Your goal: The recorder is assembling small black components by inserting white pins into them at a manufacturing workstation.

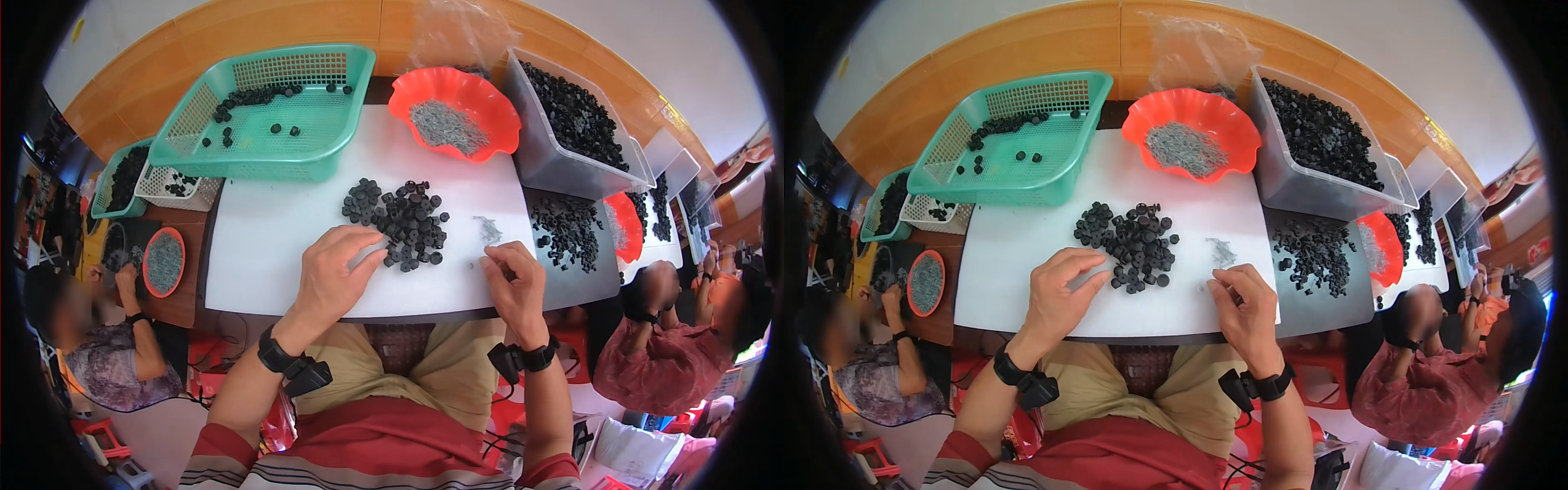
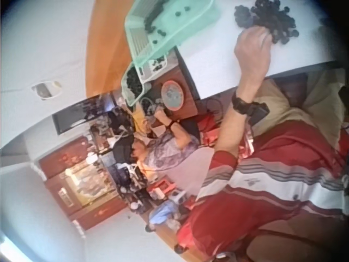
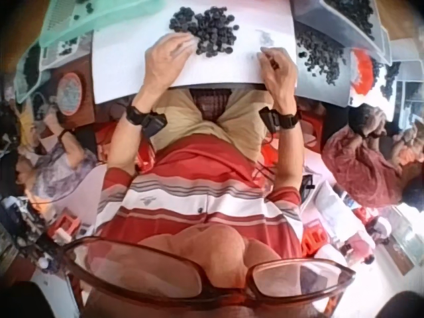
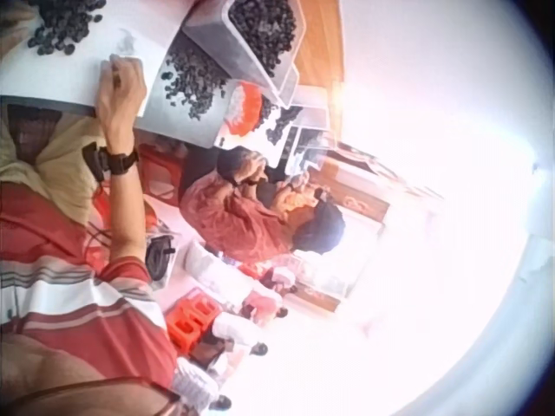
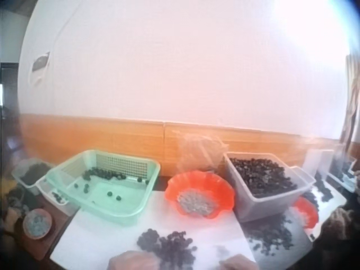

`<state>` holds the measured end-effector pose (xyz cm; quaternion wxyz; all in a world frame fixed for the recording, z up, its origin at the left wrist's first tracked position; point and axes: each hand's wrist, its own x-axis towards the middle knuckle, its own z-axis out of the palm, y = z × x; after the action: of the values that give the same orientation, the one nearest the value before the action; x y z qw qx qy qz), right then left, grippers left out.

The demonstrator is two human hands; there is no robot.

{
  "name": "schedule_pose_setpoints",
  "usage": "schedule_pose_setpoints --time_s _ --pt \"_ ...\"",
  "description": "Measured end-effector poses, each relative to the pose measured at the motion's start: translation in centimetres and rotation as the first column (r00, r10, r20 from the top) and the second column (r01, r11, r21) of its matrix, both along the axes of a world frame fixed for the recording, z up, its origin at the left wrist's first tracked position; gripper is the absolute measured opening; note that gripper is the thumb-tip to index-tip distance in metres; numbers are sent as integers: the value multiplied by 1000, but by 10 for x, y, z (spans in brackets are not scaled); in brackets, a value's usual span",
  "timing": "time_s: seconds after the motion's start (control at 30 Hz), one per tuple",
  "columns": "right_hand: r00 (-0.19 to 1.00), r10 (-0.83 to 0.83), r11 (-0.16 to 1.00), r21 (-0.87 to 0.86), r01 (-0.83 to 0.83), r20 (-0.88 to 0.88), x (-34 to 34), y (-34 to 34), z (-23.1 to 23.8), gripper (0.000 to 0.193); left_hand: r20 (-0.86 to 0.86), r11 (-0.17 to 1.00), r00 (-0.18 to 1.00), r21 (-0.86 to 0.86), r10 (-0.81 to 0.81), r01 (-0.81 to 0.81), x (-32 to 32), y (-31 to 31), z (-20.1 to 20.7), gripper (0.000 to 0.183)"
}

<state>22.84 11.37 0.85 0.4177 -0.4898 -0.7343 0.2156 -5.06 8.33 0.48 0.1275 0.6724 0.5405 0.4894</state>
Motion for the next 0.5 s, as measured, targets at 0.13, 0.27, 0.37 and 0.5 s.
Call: schedule_pose_setpoints --time_s 0.13,0.27,0.37,0.5 --pt "986 1 995 96 -17 167 -8 16 26 15 30 1000 1000 2 -3 3 -2 -2 -2 21" --pt "891 -19 963 248 -106 454 -17 44 40 17 23 999 1000 31 -16 15 -2 -1 -5 21" --pt "809 27 966 192 -172 587 -24 59 42 17 31 1000 1000 18 -7 6 -3 -2 -7 21" --pt "659 42 966 137 -218 751 -24 71 34 24 46 999 999 30 -12 10 -2 -2 -6 21"
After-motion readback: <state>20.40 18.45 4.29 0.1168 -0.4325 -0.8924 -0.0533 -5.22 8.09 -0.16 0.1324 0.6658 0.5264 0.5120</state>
